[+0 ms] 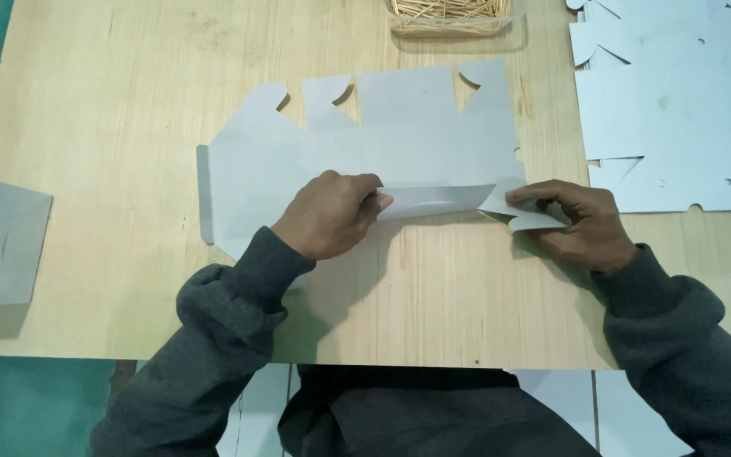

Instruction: The person folds a white cardboard flat into a box shape and places small blue cylinders into a white container.

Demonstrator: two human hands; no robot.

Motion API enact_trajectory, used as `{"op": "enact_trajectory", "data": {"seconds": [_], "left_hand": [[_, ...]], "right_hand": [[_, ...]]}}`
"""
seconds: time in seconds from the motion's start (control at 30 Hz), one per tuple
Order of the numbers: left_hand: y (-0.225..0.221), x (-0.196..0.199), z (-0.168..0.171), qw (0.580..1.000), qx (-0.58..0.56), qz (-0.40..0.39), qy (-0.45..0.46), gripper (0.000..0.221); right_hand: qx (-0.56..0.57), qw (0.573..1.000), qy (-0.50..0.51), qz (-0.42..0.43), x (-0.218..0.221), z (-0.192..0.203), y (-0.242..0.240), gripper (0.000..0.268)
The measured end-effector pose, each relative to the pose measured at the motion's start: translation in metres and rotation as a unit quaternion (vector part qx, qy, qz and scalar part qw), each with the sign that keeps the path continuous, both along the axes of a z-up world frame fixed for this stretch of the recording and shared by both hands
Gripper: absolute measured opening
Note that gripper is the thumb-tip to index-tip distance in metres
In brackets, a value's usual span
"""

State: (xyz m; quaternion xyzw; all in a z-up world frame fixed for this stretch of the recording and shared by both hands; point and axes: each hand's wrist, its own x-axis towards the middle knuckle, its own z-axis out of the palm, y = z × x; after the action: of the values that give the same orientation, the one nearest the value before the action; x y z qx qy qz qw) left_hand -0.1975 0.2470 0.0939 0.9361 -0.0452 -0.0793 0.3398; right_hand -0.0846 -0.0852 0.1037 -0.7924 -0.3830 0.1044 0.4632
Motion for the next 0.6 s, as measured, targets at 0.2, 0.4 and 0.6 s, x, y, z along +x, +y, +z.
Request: {"op": "enact_trajectory", "data": {"seconds": [0.2, 0.4, 0.6], "left_hand": [[0.011, 0.017, -0.016, 0.998, -0.039, -0.054, -0.019, 0.036], [0.001, 0.02, -0.013, 0.996, 0.024, -0.09, -0.013, 0.036], [-0.009, 0.014, -0.007, 0.995, 0.013, -0.094, -0.017, 0.039]], "right_hand": [[0.03, 0.982, -0.173, 0.072, 0.016, -0.021, -0.028, 0.027], [0.009, 0.958, -0.276, 0.082, 0.006, 0.01, -0.003, 0.028], [-0.042, 0.928, -0.363, 0.074, -0.013, 0.026, 0.022, 0.031]]}}
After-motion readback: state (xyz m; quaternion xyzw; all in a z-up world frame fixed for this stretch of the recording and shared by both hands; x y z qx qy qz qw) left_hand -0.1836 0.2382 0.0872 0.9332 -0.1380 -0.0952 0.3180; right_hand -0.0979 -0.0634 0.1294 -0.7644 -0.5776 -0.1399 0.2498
